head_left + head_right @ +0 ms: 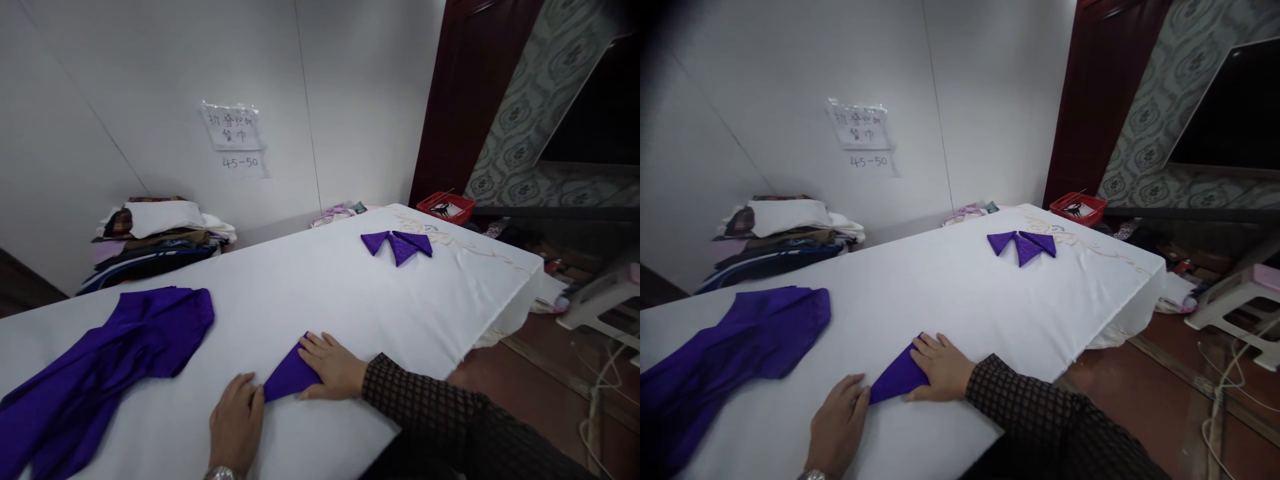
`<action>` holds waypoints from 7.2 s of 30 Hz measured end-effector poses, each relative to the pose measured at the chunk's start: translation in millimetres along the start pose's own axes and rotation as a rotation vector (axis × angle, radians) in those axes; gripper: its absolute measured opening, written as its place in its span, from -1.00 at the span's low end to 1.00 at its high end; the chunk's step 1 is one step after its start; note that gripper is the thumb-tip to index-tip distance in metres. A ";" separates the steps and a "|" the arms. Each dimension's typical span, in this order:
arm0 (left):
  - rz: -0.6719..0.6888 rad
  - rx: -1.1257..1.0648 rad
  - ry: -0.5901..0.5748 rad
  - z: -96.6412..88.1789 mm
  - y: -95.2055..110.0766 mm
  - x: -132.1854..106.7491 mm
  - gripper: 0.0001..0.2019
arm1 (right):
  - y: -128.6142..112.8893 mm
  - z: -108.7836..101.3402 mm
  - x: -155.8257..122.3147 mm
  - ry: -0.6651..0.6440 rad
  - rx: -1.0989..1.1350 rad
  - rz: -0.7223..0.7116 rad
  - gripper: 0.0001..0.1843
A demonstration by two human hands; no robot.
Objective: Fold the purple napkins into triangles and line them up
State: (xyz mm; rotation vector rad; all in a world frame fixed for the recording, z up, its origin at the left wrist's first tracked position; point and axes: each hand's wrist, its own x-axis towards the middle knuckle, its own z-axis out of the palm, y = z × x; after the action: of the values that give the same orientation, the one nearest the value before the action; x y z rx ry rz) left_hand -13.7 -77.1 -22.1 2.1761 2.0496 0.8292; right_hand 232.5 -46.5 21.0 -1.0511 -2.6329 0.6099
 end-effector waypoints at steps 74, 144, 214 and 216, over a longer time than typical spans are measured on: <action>0.373 0.201 -0.328 27.0 45.1 38.3 -0.64 | 67.9 -42.7 47.9 -0.151 -0.045 0.147 -0.72; -0.935 -1.151 -0.259 23.7 65.7 106.2 -0.57 | 131.3 -50.7 26.8 0.263 1.387 0.234 -0.39; -0.533 -1.477 -0.364 -2.8 108.8 60.5 -0.17 | 129.3 -56.6 27.5 0.288 1.525 0.306 -0.78; -0.527 -1.481 -0.356 -2.1 108.3 59.9 -0.17 | 130.2 -57.9 26.5 0.257 1.551 0.262 -0.76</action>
State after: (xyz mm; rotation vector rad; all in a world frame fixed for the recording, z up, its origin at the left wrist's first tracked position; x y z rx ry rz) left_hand 83.7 -35.4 41.8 0.8174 1.0071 1.1520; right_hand 312.8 74.0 13.7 -0.7475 -1.0765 1.8747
